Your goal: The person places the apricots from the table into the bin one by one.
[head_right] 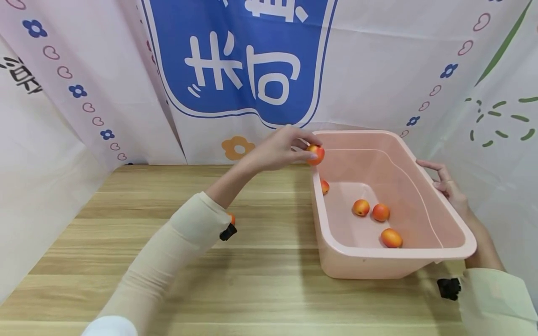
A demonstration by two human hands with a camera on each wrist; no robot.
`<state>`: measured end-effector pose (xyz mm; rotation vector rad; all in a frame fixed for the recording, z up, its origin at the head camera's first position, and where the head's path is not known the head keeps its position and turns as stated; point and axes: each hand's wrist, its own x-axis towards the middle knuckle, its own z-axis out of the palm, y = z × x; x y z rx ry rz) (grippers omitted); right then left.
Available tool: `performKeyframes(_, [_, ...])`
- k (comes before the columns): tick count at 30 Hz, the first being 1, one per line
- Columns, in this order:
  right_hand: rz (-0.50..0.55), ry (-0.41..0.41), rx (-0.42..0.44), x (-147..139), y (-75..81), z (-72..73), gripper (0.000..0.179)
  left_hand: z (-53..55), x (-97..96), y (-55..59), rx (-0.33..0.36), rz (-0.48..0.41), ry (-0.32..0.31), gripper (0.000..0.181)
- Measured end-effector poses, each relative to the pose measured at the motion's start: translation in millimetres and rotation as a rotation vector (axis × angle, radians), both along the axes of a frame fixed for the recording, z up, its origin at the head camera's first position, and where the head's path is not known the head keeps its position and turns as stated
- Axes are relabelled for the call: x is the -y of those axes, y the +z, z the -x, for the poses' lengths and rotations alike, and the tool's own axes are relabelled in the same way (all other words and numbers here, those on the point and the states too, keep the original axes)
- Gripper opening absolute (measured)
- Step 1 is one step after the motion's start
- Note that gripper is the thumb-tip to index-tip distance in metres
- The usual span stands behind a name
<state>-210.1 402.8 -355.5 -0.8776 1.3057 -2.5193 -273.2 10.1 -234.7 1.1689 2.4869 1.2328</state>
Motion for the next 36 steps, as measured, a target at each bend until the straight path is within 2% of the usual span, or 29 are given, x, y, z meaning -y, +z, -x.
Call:
performKeyframes(5, [0.0,-0.009,0.009,1,0.8,-0.2,0.086,-1.5,-13.9,2.0,0.013,-0.001,-0.023,0.027])
performKeyframes(12, [-0.048,-0.061,0.002,5,4.8,-2.7,0.085,-2.9,-33.0,2.0,0.094,0.011,-0.062,0.03])
performKeyframes(18, [-0.02,-0.028,-0.016,7,6.8,-3.7,0.087,-4.9,-53.2,-1.8,0.071,0.042,-0.078,0.03])
performKeyframes(25, [-0.038,-0.067,0.004,8,6.3,-4.1,0.085,-9.1,-76.1,-10.4,0.045,0.081,-0.149,0.027])
performKeyframes(28, [-0.04,-0.078,0.011,8,5.4,-3.8,0.085,-11.2,-85.4,-13.6,0.039,0.108,-0.162,0.026])
performKeyframes(36, [0.009,-0.009,-0.013,6,4.1,-2.4,0.088,-13.2,-107.5,-20.0,0.049,0.17,-0.19,0.021])
